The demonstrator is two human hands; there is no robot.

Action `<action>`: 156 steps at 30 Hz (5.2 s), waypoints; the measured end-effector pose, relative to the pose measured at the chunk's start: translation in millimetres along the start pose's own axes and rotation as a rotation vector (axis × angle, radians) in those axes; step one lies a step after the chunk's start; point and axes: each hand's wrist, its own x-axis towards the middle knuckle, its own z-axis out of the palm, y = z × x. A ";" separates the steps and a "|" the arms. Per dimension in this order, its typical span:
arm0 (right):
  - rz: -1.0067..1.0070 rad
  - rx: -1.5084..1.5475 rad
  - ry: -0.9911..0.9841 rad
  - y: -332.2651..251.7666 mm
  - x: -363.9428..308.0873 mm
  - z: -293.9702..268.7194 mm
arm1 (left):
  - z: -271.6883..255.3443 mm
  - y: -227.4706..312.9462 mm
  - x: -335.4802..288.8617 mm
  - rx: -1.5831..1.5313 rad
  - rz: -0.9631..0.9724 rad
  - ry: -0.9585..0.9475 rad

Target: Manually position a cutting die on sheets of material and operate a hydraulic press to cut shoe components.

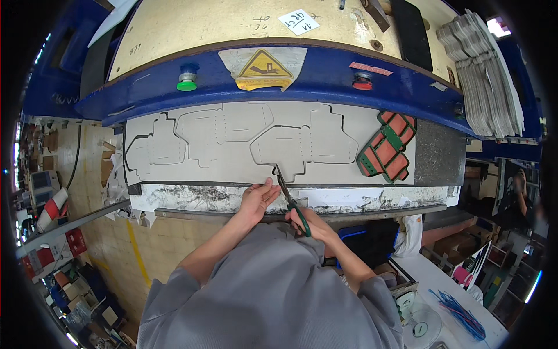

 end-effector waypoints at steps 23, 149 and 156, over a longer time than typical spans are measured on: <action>-0.009 0.197 0.263 18.1 -51.2 76.5 | 18.8 8.4 24.3 0.192 -0.274 -0.030; 0.257 -0.567 1.381 -93.7 36.4 -250.0 | 217.6 207.1 -161.0 0.340 1.204 -0.119; 0.150 -0.403 1.241 -131.4 22.4 -238.1 | 139.6 378.2 -88.2 1.057 1.731 1.015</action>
